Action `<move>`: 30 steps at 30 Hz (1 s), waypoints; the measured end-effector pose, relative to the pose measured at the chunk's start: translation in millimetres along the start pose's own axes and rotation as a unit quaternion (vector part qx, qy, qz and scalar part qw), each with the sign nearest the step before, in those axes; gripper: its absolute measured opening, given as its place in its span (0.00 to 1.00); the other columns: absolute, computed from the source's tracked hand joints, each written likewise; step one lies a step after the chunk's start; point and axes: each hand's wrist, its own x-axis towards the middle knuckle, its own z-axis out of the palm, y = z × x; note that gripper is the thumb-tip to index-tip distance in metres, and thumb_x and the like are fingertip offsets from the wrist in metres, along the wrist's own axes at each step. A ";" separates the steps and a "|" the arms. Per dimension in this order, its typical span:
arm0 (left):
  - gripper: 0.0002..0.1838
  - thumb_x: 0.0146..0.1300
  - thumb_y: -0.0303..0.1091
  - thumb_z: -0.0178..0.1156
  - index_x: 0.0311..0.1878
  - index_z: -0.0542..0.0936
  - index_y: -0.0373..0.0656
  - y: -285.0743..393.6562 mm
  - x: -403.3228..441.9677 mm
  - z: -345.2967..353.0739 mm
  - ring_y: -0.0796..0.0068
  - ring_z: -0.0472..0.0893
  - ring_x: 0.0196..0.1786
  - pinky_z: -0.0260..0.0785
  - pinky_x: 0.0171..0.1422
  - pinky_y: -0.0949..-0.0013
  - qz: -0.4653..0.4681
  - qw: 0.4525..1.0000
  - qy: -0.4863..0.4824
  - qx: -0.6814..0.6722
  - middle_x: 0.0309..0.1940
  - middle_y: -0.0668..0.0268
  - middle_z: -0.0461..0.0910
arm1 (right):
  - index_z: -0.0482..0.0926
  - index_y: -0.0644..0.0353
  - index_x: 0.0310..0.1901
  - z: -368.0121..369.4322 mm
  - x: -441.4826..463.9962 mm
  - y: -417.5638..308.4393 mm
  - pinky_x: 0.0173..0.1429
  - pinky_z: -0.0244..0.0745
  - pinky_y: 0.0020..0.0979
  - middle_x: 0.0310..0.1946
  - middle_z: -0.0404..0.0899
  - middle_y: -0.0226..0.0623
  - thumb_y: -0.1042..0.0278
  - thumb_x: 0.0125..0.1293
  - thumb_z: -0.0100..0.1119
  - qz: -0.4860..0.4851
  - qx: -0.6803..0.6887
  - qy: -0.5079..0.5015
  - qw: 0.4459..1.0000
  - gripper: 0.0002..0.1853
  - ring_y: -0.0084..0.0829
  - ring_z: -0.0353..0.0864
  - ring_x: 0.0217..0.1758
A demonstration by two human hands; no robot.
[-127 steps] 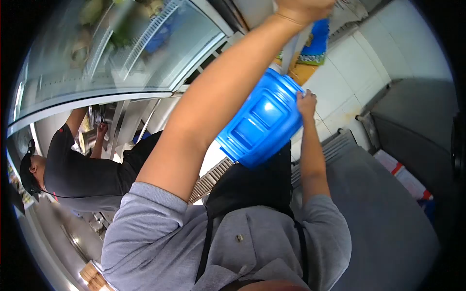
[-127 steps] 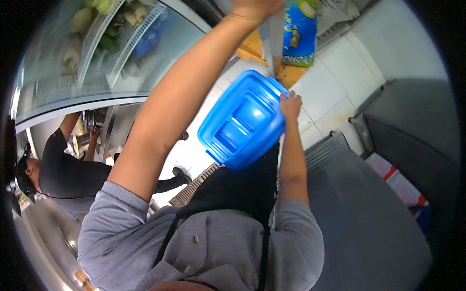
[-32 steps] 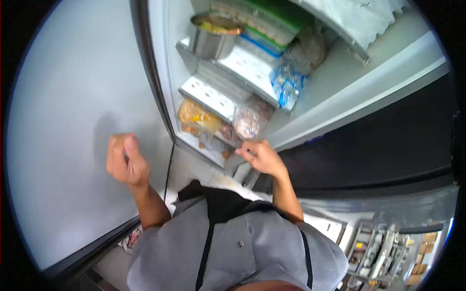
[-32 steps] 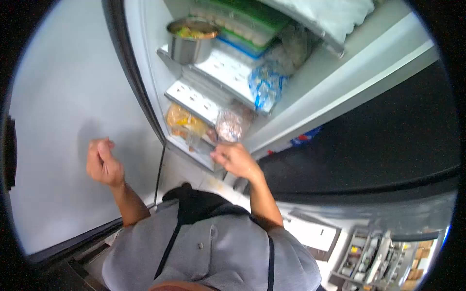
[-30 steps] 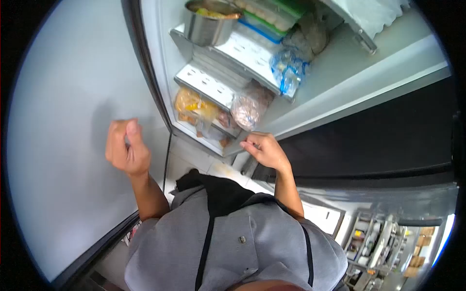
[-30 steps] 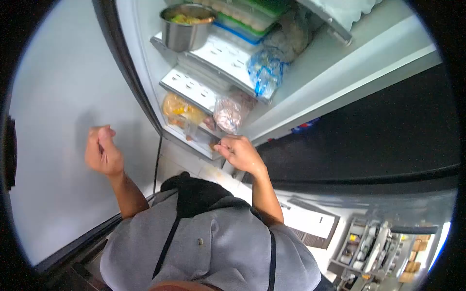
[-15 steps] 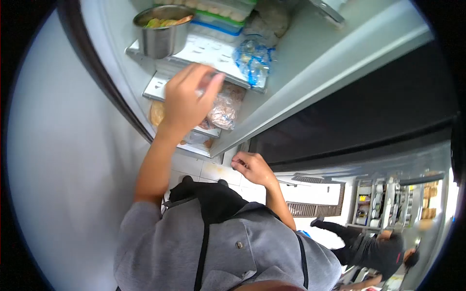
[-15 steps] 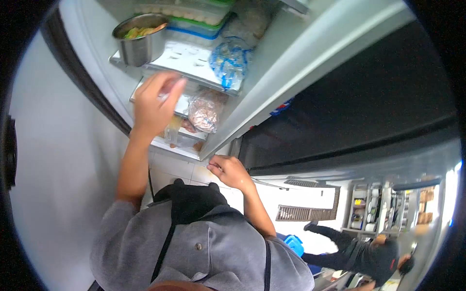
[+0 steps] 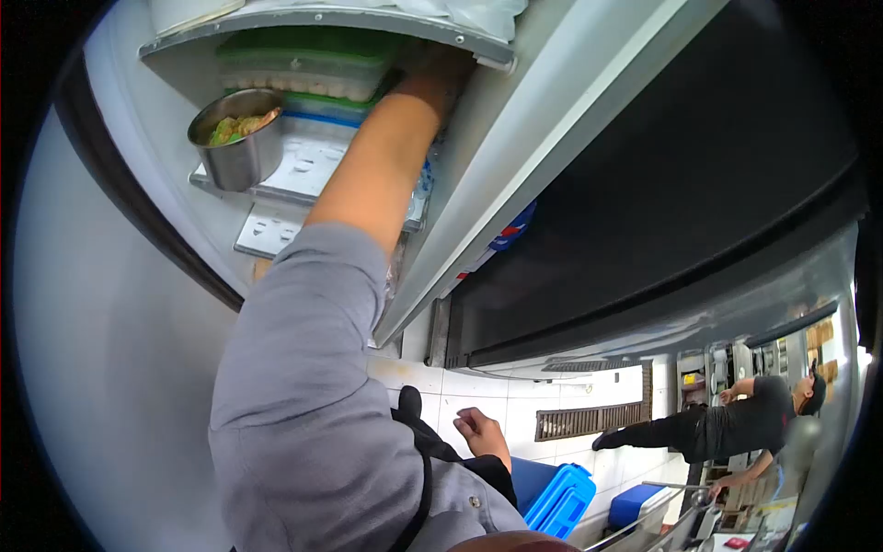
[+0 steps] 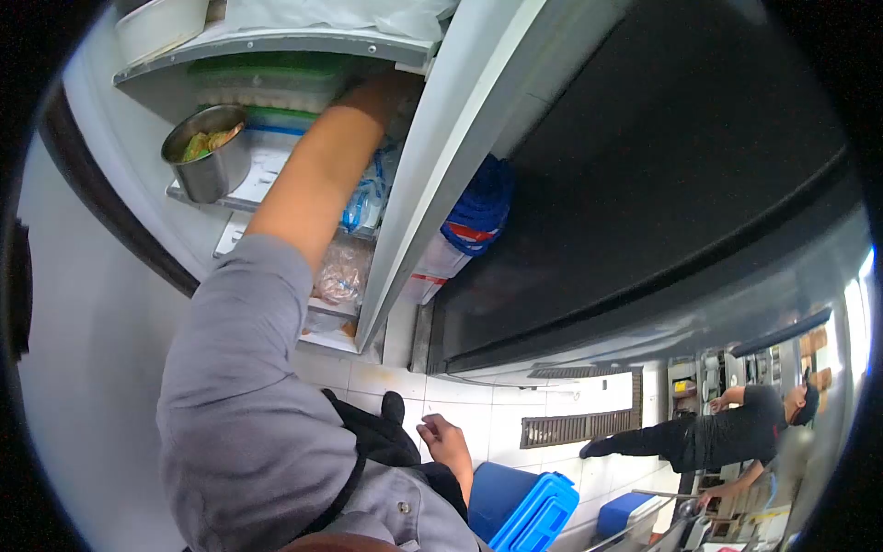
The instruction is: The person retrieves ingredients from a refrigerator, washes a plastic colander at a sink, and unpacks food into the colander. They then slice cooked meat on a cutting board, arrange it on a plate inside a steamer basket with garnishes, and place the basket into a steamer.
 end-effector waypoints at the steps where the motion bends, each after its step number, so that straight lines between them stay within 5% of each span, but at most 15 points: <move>1: 0.26 0.61 0.48 0.61 0.59 0.77 0.43 4.4 1.1 2.8 0.52 0.73 0.64 0.65 0.68 0.53 -0.003 1.000 -0.002 -0.007 0.60 0.52 0.75 | 0.80 0.64 0.47 -2.4 -0.7 14.1 0.48 0.77 0.31 0.35 0.85 0.43 0.64 0.66 0.65 0.000 -0.004 -0.009 1.000 0.14 0.33 0.84 0.39; 4: 0.25 0.61 0.47 0.60 0.58 0.78 0.43 7.7 3.0 2.3 0.51 0.74 0.63 0.65 0.67 0.53 -0.006 1.000 0.001 -0.015 0.59 0.52 0.76 | 0.80 0.64 0.48 -16.0 -0.3 33.2 0.49 0.75 0.30 0.35 0.85 0.41 0.65 0.66 0.65 0.060 -0.010 -0.004 0.998 0.14 0.28 0.83 0.42; 8: 0.24 0.61 0.46 0.60 0.56 0.78 0.43 7.6 2.2 -7.8 0.51 0.75 0.61 0.66 0.66 0.53 -0.006 1.000 0.010 -0.020 0.57 0.52 0.77 | 0.80 0.64 0.48 -32.8 26.3 52.8 0.46 0.74 0.30 0.33 0.84 0.41 0.66 0.67 0.63 0.005 -0.002 -0.025 1.000 0.12 0.28 0.81 0.38; 10: 0.23 0.61 0.45 0.60 0.56 0.78 0.42 4.2 -4.7 -17.4 0.51 0.75 0.61 0.67 0.66 0.53 -0.010 1.000 0.014 -0.014 0.56 0.52 0.77 | 0.79 0.64 0.47 -46.4 42.5 39.3 0.44 0.79 0.34 0.34 0.85 0.50 0.66 0.67 0.62 -0.054 -0.028 -0.034 0.998 0.12 0.40 0.87 0.38; 15: 0.21 0.60 0.44 0.60 0.54 0.79 0.42 5.0 -12.7 -28.4 0.50 0.76 0.59 0.68 0.64 0.53 -0.021 1.000 0.018 -0.008 0.54 0.51 0.78 | 0.79 0.64 0.47 -52.2 80.8 53.5 0.42 0.77 0.33 0.33 0.85 0.50 0.67 0.67 0.62 -0.080 -0.009 -0.049 0.996 0.12 0.38 0.86 0.37; 17: 0.21 0.60 0.43 0.60 0.53 0.79 0.42 6.2 -9.4 -27.6 0.50 0.76 0.58 0.68 0.63 0.53 -0.022 1.000 0.021 -0.005 0.53 0.51 0.79 | 0.79 0.63 0.49 -44.4 91.4 66.9 0.48 0.76 0.30 0.33 0.85 0.39 0.70 0.69 0.60 -0.029 0.006 -0.080 0.996 0.10 0.28 0.84 0.41; 22: 0.19 0.60 0.41 0.60 0.51 0.80 0.42 7.8 -20.3 -29.1 0.49 0.77 0.57 0.70 0.62 0.53 -0.035 0.999 0.026 -0.004 0.51 0.51 0.80 | 0.78 0.62 0.51 -45.6 97.6 87.8 0.50 0.77 0.30 0.34 0.86 0.39 0.66 0.69 0.62 -0.021 -0.041 -0.111 0.993 0.13 0.28 0.85 0.42; 26: 0.18 0.60 0.40 0.60 0.50 0.81 0.41 9.3 -29.2 -33.4 0.48 0.78 0.56 0.71 0.61 0.53 -0.044 0.999 0.030 -0.010 0.49 0.51 0.81 | 0.77 0.60 0.52 -21.6 114.1 190.4 0.49 0.77 0.30 0.36 0.85 0.38 0.65 0.71 0.59 0.011 0.074 -0.155 0.985 0.12 0.27 0.84 0.41; 30: 0.17 0.59 0.39 0.60 0.49 0.81 0.41 8.5 -25.3 -38.4 0.48 0.79 0.54 0.72 0.59 0.53 -0.047 0.998 0.042 -0.018 0.47 0.50 0.82 | 0.78 0.53 0.53 -40.6 117.6 166.6 0.46 0.75 0.27 0.36 0.84 0.32 0.66 0.72 0.56 0.003 -0.052 -0.199 0.979 0.10 0.23 0.82 0.40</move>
